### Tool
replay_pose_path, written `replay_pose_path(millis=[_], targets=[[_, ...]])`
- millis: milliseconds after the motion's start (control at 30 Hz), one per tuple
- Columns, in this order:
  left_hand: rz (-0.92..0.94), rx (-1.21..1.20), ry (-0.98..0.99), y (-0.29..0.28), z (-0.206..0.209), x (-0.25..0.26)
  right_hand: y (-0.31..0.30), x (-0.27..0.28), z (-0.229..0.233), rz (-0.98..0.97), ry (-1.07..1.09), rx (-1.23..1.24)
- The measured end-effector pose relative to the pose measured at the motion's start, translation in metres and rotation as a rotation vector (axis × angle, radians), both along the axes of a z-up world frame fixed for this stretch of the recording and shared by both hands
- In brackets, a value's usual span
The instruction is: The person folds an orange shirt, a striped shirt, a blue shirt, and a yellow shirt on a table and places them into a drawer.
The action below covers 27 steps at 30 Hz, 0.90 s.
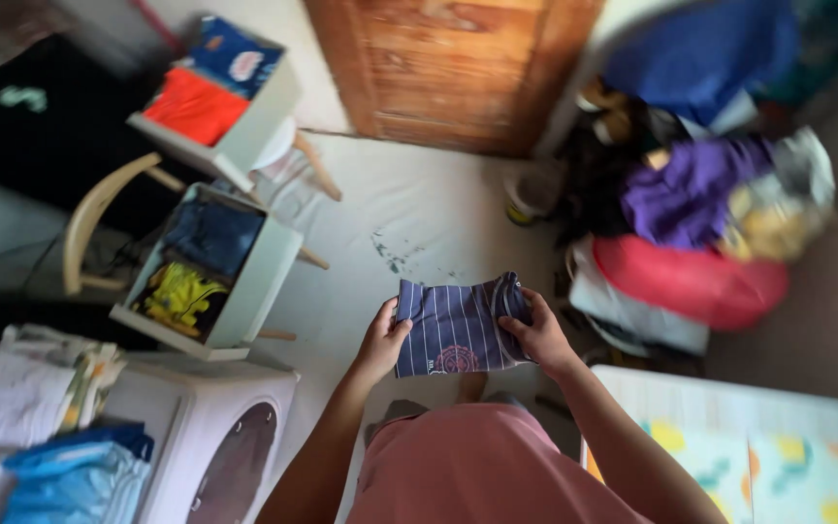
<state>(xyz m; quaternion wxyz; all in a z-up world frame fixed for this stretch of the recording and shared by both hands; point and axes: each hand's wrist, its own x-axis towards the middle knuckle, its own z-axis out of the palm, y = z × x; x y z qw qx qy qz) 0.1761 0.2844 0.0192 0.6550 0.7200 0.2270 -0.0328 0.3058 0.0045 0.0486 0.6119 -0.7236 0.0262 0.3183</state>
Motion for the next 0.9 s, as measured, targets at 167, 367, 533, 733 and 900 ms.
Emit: replay_pose_path(millis=[167, 367, 533, 733, 900], targets=[[0.150, -0.012, -0.164, 0.022, -0.028, 0.008, 0.051, 0.072, 0.018, 0.214, -0.059, 0.017], [0.366, -0.054, -0.210, 0.058, -0.051, 0.024, 0.127, 0.124, 0.067, 0.543, -0.322, 0.124], [0.256, 0.439, -0.092, 0.102, -0.002, 0.062, 0.188, 0.138, 0.151, 0.949, -0.689, -0.106], [-0.142, -0.008, -0.379, 0.160, 0.081, 0.150, 0.243, 0.160, 0.201, 1.173, -0.659, -0.308], [-0.244, 0.039, -0.205, 0.180, 0.092, 0.202, 0.251, 0.205, 0.188, 1.048, -0.653, -0.261]])
